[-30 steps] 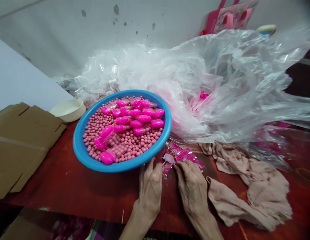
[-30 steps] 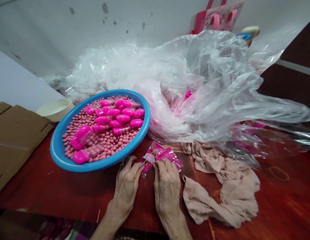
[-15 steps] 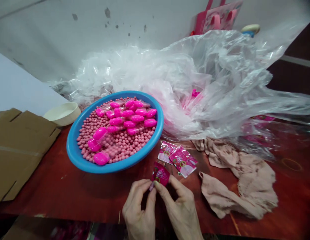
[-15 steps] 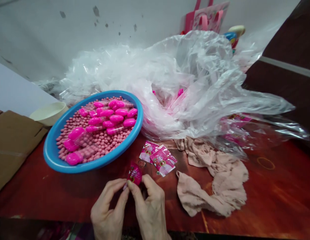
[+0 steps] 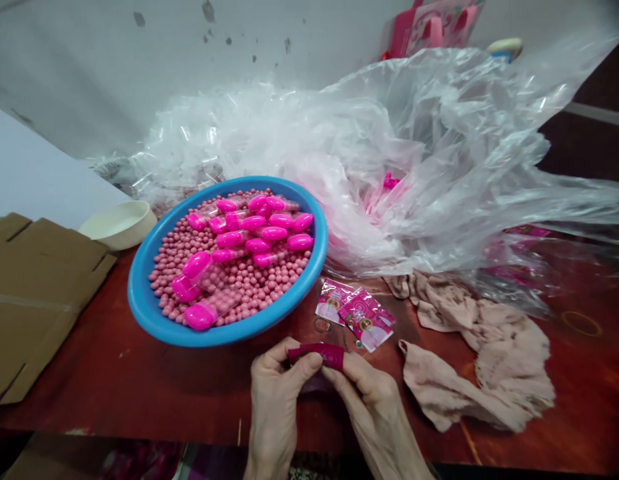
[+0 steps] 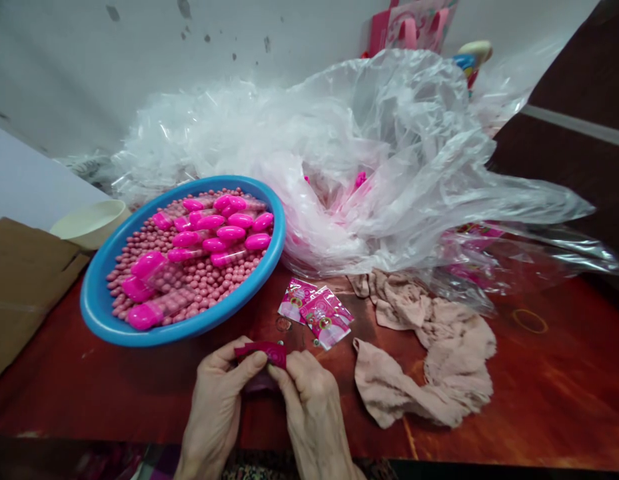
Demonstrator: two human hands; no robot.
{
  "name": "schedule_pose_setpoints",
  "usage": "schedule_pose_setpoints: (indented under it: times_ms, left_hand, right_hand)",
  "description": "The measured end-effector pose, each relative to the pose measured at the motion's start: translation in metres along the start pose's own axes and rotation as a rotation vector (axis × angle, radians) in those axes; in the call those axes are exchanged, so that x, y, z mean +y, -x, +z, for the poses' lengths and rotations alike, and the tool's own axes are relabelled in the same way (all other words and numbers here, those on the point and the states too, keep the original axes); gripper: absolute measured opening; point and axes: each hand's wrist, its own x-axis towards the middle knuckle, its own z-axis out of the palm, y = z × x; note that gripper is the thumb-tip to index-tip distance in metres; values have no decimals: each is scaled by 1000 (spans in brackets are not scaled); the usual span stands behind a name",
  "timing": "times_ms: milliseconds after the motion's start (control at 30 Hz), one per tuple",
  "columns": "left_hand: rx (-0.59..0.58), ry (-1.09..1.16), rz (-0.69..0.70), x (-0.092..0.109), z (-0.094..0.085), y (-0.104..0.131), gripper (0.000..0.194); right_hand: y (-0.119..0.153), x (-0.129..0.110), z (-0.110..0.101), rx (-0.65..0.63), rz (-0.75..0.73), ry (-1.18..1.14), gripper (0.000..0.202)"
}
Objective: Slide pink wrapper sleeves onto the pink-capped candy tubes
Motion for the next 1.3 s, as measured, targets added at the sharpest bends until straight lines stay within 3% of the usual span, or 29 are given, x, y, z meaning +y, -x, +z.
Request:
schedule_pose_setpoints:
  times_ms: [233, 367, 600, 667, 800, 967, 1100, 1200, 1300]
  left_hand:
    - [97, -255, 128, -14, 8, -23, 17]
    - [127, -471, 339, -21, 14, -32, 37]
    - [93, -642, 614, -16, 10, -22, 18]
    - [12, -587, 572, -9, 10, -17, 20]
    - [-225, -279, 243, 3, 16, -10, 7]
    - [-130, -97, 140, 1, 13, -8, 10]
    - [-92, -6, 72, -2, 9, -3, 13]
    - [-57, 110, -23, 0, 7, 1, 14]
    - [4, 233, -79, 1, 4, 4, 12]
  right_hand:
    - [-7, 10, -27, 322, 50, 128, 18]
    - [-5, 7, -29, 282, 125, 103, 21]
    - [-2, 9, -27, 137, 214, 13, 23]
    - [-2, 10, -27, 66, 189, -18, 23]
    - [-1, 4, -26, -26, 105, -28, 20]
    - [-1, -11, -21, 11, 150, -103, 21]
    - [1, -8, -9, 1, 217, -149, 16]
    - [3, 0, -6, -35, 99, -113, 23]
    - [3, 8, -7, -125, -130, 13, 17]
